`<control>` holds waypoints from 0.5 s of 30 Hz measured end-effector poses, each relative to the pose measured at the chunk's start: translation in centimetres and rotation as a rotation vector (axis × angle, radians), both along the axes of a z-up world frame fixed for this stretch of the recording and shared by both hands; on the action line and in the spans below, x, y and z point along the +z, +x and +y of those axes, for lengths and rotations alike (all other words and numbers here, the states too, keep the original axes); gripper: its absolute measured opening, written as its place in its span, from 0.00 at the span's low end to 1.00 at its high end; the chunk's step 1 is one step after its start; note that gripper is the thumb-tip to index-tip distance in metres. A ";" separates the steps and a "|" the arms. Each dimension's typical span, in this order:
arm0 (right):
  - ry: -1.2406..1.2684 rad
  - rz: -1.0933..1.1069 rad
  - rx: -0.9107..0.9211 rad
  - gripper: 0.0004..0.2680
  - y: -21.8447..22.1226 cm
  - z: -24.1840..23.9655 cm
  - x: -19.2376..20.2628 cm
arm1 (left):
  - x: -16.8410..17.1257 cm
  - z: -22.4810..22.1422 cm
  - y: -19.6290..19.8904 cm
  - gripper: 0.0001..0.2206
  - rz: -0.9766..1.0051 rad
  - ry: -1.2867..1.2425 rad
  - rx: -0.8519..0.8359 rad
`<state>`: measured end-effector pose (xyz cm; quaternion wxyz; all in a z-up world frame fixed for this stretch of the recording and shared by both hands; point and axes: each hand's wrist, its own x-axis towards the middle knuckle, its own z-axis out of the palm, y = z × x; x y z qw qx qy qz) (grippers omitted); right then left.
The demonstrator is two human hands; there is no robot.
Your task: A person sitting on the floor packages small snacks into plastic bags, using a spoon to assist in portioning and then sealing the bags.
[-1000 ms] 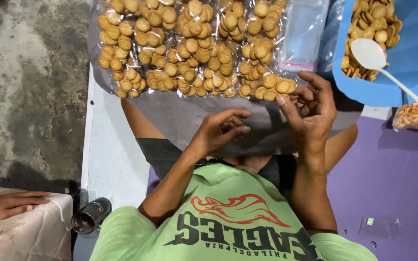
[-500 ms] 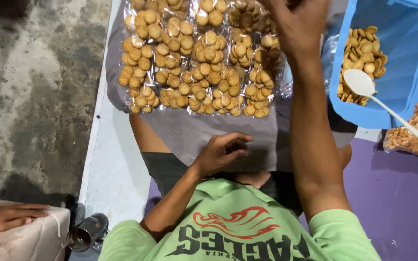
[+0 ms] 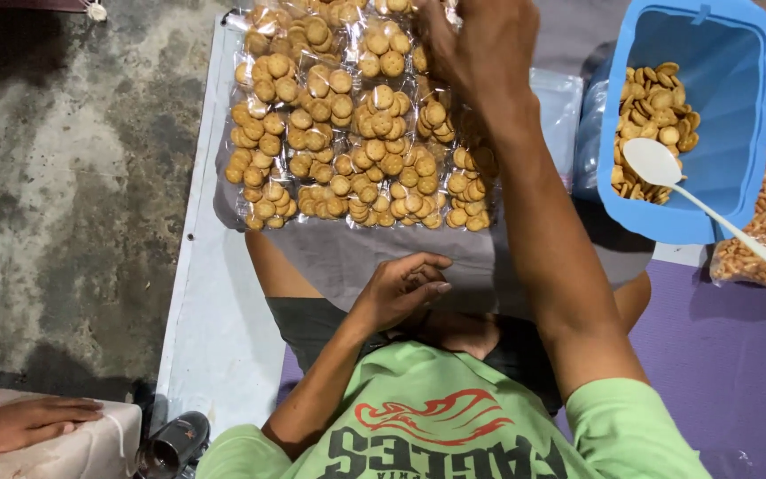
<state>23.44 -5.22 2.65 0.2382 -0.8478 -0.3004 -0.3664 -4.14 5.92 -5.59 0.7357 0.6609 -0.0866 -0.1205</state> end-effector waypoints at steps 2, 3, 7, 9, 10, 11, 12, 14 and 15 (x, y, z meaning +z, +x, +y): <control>0.012 0.029 0.004 0.05 -3.2 -1.5 1.1 | 0.2 -0.1 0.2 0.15 0.006 0.025 -0.008; 0.022 0.057 0.006 0.04 -4.8 -2.4 1.5 | 0.2 -0.3 0.2 0.15 0.011 0.048 -0.017; 0.097 0.257 -0.051 0.03 -14.5 -7.2 0.4 | 0.4 -0.9 0.0 0.15 0.201 0.028 -0.079; 0.149 0.307 -0.106 0.05 -18.2 -10.0 -2.7 | -1.1 -1.5 0.0 0.16 0.084 0.132 -0.088; 0.150 0.315 -0.130 0.05 -19.3 -11.0 -3.0 | -0.8 -2.2 0.3 0.16 0.092 0.131 -0.112; 0.169 0.351 -0.179 0.03 -20.5 -11.7 -3.4 | -0.3 -2.6 0.5 0.16 0.086 0.141 -0.114; 0.187 0.388 -0.229 0.02 -21.7 -12.4 -3.6 | 0.2 -3.0 0.7 0.15 0.080 0.150 -0.116; 0.165 0.377 -0.294 0.02 -22.2 -14.0 -5.0 | 0.8 -4.1 1.3 0.14 0.039 0.137 -0.136; 0.133 0.363 -0.347 0.03 -22.6 -14.8 -5.7 | 1.1 -4.7 1.6 0.13 -0.004 0.116 -0.142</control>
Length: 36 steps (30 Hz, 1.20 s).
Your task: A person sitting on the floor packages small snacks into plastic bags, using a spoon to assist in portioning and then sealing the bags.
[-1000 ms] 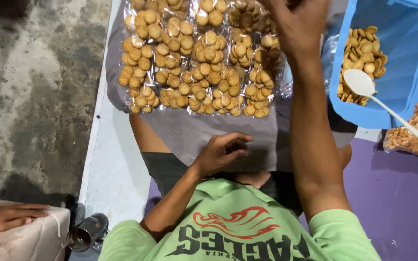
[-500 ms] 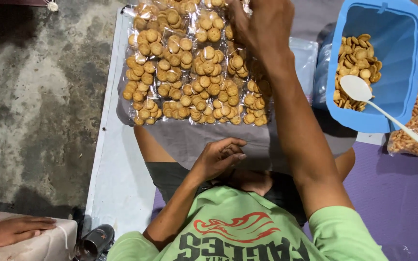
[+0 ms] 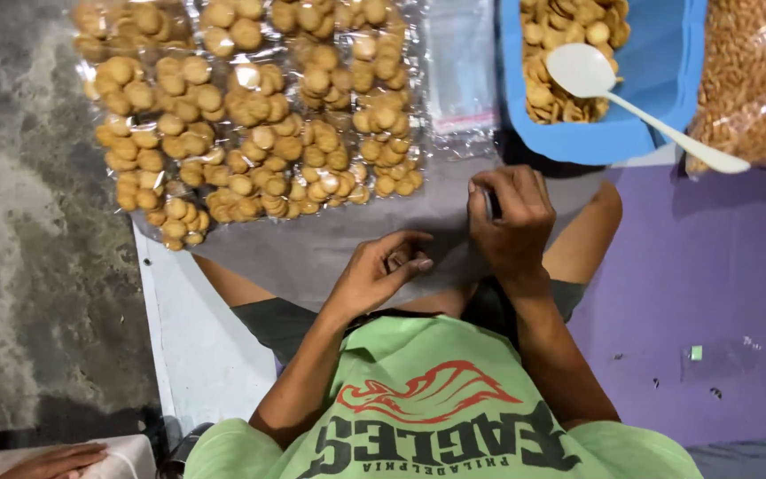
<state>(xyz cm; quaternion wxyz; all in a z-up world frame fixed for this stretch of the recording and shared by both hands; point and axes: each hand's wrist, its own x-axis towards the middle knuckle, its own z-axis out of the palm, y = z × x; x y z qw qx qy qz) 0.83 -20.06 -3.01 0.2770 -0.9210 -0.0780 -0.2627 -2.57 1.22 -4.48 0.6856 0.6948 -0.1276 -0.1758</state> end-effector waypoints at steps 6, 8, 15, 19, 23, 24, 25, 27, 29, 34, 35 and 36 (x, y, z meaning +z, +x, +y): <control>-0.142 -0.150 -0.082 0.06 1.5 -0.5 -2.3 | 1.0 -2.6 0.0 0.13 -0.051 -0.039 -0.043; -0.132 -0.166 -0.077 0.06 1.8 -0.3 -2.5 | 0.5 -2.8 -0.4 0.13 -0.071 -0.033 -0.042; -0.153 -0.136 -0.101 0.10 2.6 0.1 -2.0 | -0.9 -2.4 -1.4 0.12 -0.060 -0.039 -0.078; -0.159 -0.135 -0.092 0.08 3.4 -0.3 -2.7 | -1.3 -2.0 -1.4 0.13 -0.051 -0.062 -0.093; -0.176 -0.147 -0.108 0.06 3.7 0.0 -2.8 | -1.2 -1.8 -1.5 0.12 -0.075 -0.032 -0.076; -0.194 -0.141 -0.122 0.06 3.7 0.0 -2.6 | -1.1 -1.7 -1.4 0.12 -0.075 -0.028 -0.078; -0.196 -0.141 -0.122 0.06 3.8 0.1 -2.4 | -1.2 -1.7 -1.5 0.12 -0.076 -0.029 -0.078; -0.212 -0.155 -0.150 0.04 4.0 0.4 -2.0 | -1.3 -1.7 -1.6 0.12 -0.080 -0.010 -0.074; -0.206 -0.161 -0.153 0.04 4.1 0.8 -1.6 | -1.3 -1.7 -1.7 0.12 -0.074 -0.009 -0.075; -0.191 -0.170 -0.158 0.04 4.0 0.8 -1.2 | -0.9 -1.4 -1.7 0.12 -0.050 -0.018 -0.070; -0.160 -0.174 -0.127 0.04 3.9 0.8 -0.9 | -0.8 -1.3 -1.6 0.13 -0.050 -0.020 -0.073; -0.128 -0.174 -0.096 0.04 3.7 0.8 -0.6 | -0.7 -1.2 -1.7 0.13 -0.048 -0.021 -0.076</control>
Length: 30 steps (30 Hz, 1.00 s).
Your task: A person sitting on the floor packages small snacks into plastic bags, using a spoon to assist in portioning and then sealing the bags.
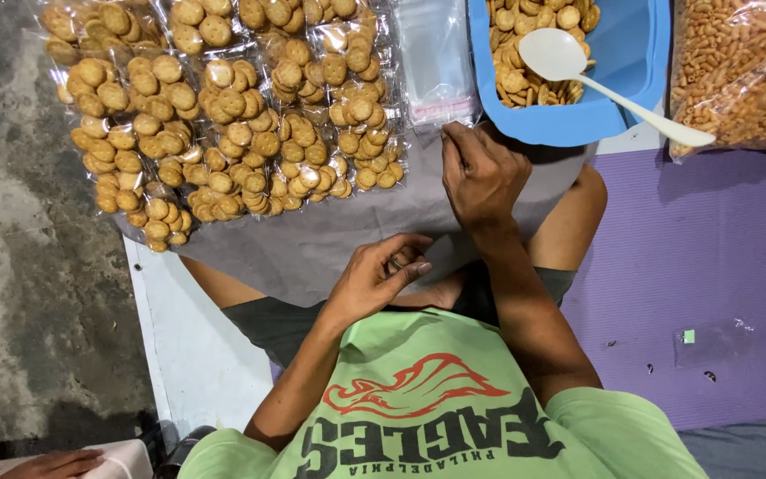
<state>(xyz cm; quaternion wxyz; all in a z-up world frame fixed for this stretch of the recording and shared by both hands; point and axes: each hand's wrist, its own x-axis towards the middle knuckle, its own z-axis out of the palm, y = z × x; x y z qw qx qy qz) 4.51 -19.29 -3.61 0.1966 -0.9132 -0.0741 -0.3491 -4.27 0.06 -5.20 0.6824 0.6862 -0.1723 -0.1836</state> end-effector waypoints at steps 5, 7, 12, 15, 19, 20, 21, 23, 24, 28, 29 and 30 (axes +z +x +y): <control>-0.033 0.003 -0.002 0.05 -0.4 -0.6 -0.8 | 0.1 0.2 0.0 0.12 -0.019 0.024 0.002; -0.052 0.000 -0.011 0.05 -0.8 -0.9 -1.0 | 0.0 0.2 -0.1 0.12 -0.011 0.013 -0.003; -0.037 -0.022 0.097 0.06 -2.4 -1.2 0.4 | 0.3 0.0 -0.2 0.13 0.001 0.020 0.030; -0.034 0.010 0.178 0.07 -4.4 -1.4 2.2 | -0.5 -0.2 -0.5 0.12 -0.038 0.030 0.138; 0.077 0.120 0.343 0.05 -6.8 -1.8 4.7 | 1.8 -0.7 0.3 0.16 -0.230 0.078 0.322; 0.122 0.163 0.426 0.03 -7.3 -1.9 5.1 | 3.1 -0.9 0.8 0.23 -0.376 0.094 0.314; 0.166 0.206 0.508 0.04 -7.8 -2.0 5.5 | 4.3 -1.0 1.3 0.30 -0.521 0.110 0.304; 0.332 0.261 0.569 0.04 -8.2 -1.7 6.3 | 5.0 -0.9 1.9 0.31 -0.486 0.071 0.222; 0.501 0.320 0.628 0.07 -8.5 -1.5 6.7 | 5.4 -0.8 2.1 0.32 -0.447 0.034 0.142; 0.681 0.445 0.533 0.13 -8.0 -1.4 6.1 | 4.2 -1.3 2.4 0.10 -0.170 -0.083 0.144; 0.750 0.458 0.467 0.12 -7.5 -1.1 6.4 | 4.3 -1.5 2.4 0.08 -0.061 -0.125 0.196; 0.818 0.472 0.398 0.11 -7.0 -0.8 6.7 | 4.4 -1.8 2.4 0.05 0.047 -0.169 0.247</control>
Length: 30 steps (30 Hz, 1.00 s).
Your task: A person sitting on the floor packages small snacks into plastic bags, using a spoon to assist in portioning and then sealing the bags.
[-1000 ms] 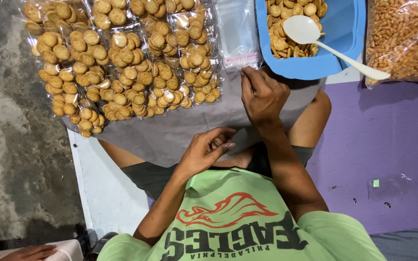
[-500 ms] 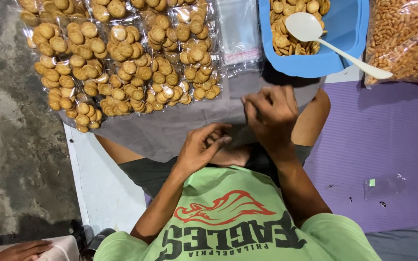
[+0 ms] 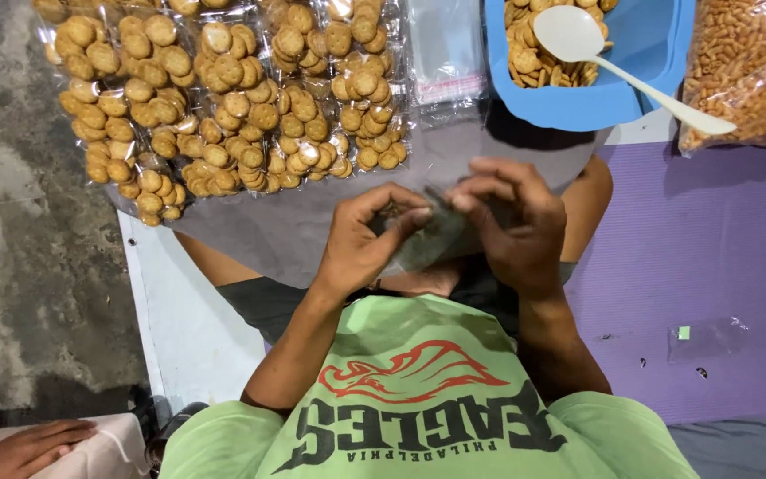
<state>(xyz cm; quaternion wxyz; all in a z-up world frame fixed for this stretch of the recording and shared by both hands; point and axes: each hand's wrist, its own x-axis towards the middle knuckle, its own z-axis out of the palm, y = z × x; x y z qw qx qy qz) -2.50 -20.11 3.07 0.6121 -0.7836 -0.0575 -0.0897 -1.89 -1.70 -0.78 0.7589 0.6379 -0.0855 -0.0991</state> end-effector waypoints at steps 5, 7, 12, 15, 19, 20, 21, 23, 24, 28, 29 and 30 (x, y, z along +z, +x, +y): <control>0.219 0.033 0.013 0.11 1.1 0.4 -1.7 | 0.1 0.9 0.6 0.04 0.036 0.047 0.102; 0.275 0.041 0.039 0.12 1.2 0.6 -2.0 | 0.4 1.0 0.8 0.05 0.051 0.057 0.137; 0.245 -0.007 0.097 0.18 1.7 1.1 -1.9 | 1.0 1.4 1.6 0.06 -0.044 0.173 0.154; 0.190 -0.046 0.083 0.20 1.9 1.1 -1.8 | 1.8 1.5 1.9 0.05 -0.124 0.237 0.177; 0.128 -0.039 0.166 0.21 1.8 1.1 -1.4 | 0.5 1.9 1.9 0.04 -0.135 0.242 0.187; 0.117 -0.060 0.168 0.20 1.9 1.2 -1.4 | -0.2 1.9 1.7 0.04 -0.077 0.174 0.157; 0.105 -0.080 0.169 0.19 1.9 1.3 -1.4 | -0.9 2.0 1.6 0.06 -0.019 0.107 0.127; 0.174 -0.104 0.211 0.19 2.0 0.9 -1.9 | -2.0 2.4 2.1 0.20 0.162 -0.127 -0.034; 0.243 -0.129 0.251 0.19 2.1 0.7 -2.2 | -2.6 2.6 2.3 0.36 0.342 -0.360 -0.199; 0.311 -0.115 0.346 0.21 1.8 -0.2 -3.1 | -5.3 3.3 2.0 0.33 0.452 -0.484 -0.457; 0.415 -0.019 0.428 0.23 1.7 -0.5 -3.1 | -7.3 3.7 1.5 0.26 0.512 -0.611 -0.507; 0.518 0.081 0.509 0.26 1.5 -0.9 -3.1 | -9.3 4.1 0.8 0.28 0.577 -0.739 -0.554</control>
